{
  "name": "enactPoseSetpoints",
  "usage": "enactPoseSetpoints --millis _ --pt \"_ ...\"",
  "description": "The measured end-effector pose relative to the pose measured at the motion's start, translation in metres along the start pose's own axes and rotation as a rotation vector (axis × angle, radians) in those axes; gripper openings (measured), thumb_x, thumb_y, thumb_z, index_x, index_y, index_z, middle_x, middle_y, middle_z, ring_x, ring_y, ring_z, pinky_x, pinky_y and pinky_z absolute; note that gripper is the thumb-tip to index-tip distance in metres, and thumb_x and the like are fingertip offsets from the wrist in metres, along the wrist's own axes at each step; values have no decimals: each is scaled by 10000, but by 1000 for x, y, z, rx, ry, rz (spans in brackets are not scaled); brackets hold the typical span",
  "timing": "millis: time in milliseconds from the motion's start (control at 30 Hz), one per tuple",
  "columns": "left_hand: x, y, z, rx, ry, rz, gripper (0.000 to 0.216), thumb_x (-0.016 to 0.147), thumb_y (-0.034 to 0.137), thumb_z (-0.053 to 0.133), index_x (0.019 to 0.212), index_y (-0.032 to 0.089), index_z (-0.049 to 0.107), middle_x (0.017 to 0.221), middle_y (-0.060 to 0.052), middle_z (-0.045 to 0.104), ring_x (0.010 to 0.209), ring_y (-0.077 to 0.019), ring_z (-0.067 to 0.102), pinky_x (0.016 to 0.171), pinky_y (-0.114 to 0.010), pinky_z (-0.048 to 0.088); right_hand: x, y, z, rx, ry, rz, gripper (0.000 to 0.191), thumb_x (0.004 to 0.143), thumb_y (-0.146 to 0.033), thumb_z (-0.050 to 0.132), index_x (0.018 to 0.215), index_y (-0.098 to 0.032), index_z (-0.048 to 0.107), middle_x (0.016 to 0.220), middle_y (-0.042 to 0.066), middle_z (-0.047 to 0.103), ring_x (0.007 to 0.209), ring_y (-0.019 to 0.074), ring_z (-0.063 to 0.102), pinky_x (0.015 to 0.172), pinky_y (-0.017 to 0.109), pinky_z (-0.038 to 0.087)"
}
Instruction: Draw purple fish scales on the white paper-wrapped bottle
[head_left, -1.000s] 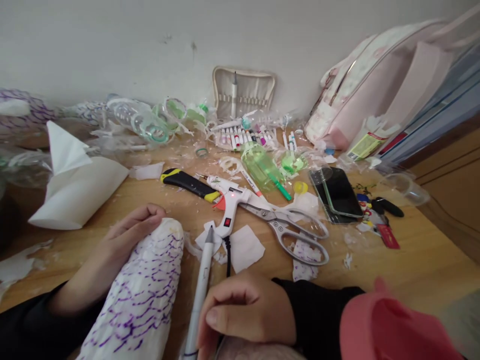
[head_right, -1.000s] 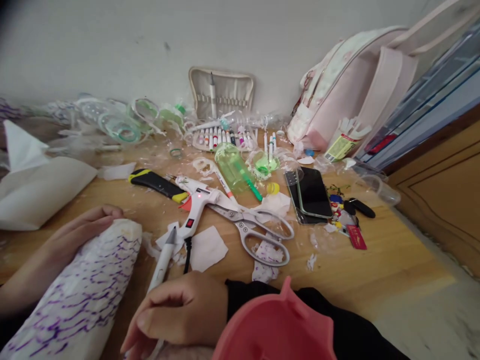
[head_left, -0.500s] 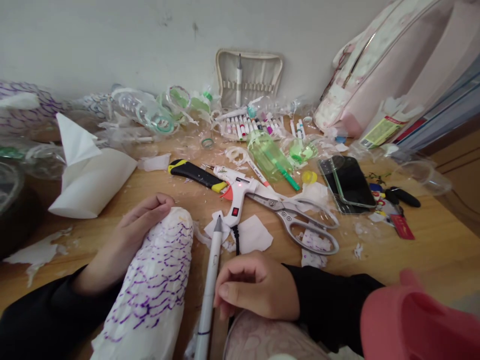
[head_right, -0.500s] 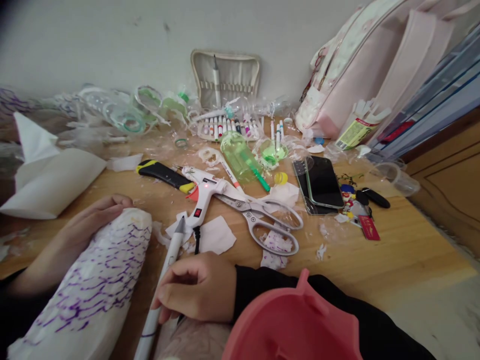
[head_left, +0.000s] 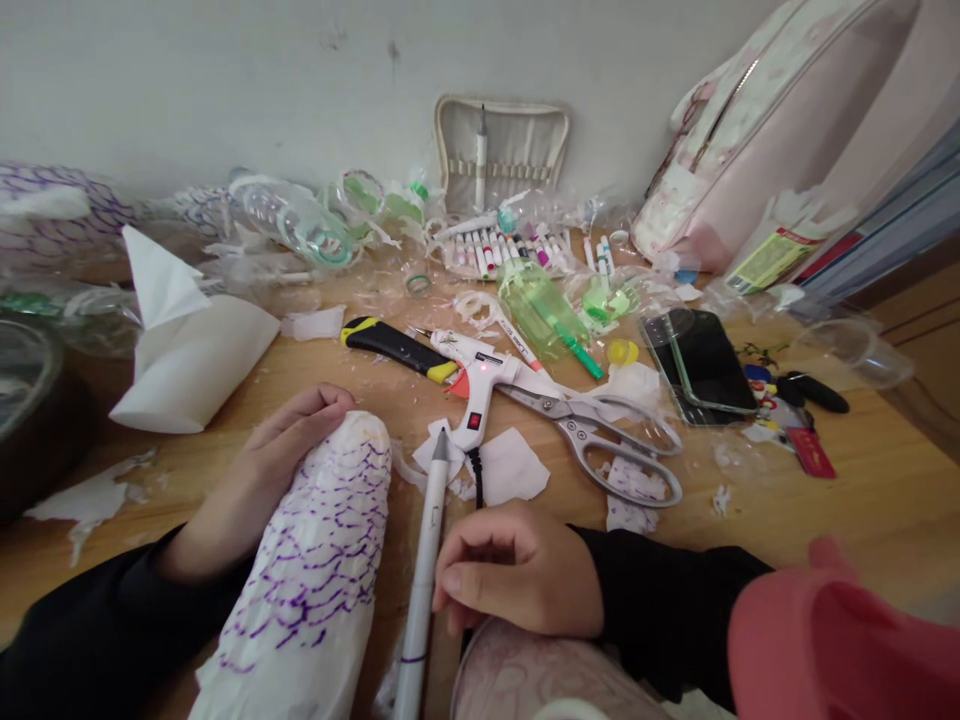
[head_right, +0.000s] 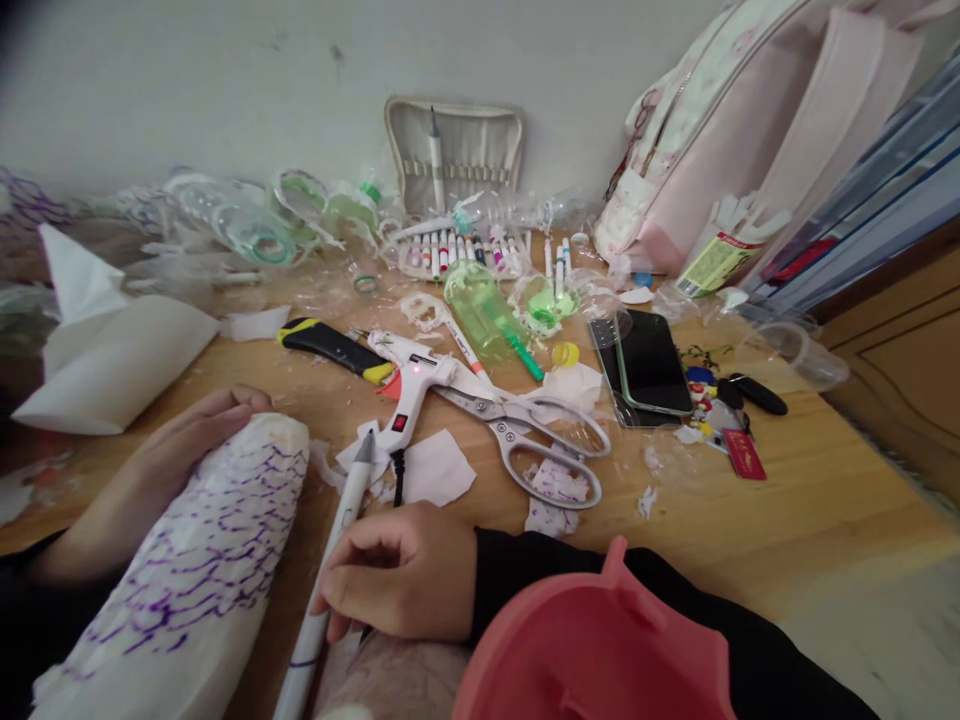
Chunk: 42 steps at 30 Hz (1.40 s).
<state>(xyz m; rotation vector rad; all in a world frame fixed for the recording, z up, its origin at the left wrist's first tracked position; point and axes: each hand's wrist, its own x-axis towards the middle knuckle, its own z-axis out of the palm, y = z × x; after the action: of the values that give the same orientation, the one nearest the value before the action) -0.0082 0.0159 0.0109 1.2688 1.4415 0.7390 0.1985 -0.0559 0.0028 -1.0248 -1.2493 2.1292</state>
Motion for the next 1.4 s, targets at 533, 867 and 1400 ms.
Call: enactPoseSetpoints --millis 533,867,1400 --pt "0 -1 -1 -5 -31 -4 194 761 502 504 770 310 527 637 16 492 560 -156 422 445 -274 318 0 3 -1 -19 8 -17 156 734 -256 547 676 -121 597 575 -12 563 512 70 507 509 183 400" --pt "4 -8 -2 -71 0 -47 121 732 468 528 740 349 549 604 10 506 511 -162 374 426 -290 256 0 1 -1 -67 -6 -18 143 758 -236 538 685 -128 598 582 -20 564 519 68 505 516 179 403" --pt "6 -9 -3 -67 -17 -52 279 716 513 548 794 249 507 680 34 502 552 -125 422 467 -248 314 1 8 1 -10 27 -8 195 742 -299 572 671 -119 598 568 -18 558 504 62 508 504 171 410"
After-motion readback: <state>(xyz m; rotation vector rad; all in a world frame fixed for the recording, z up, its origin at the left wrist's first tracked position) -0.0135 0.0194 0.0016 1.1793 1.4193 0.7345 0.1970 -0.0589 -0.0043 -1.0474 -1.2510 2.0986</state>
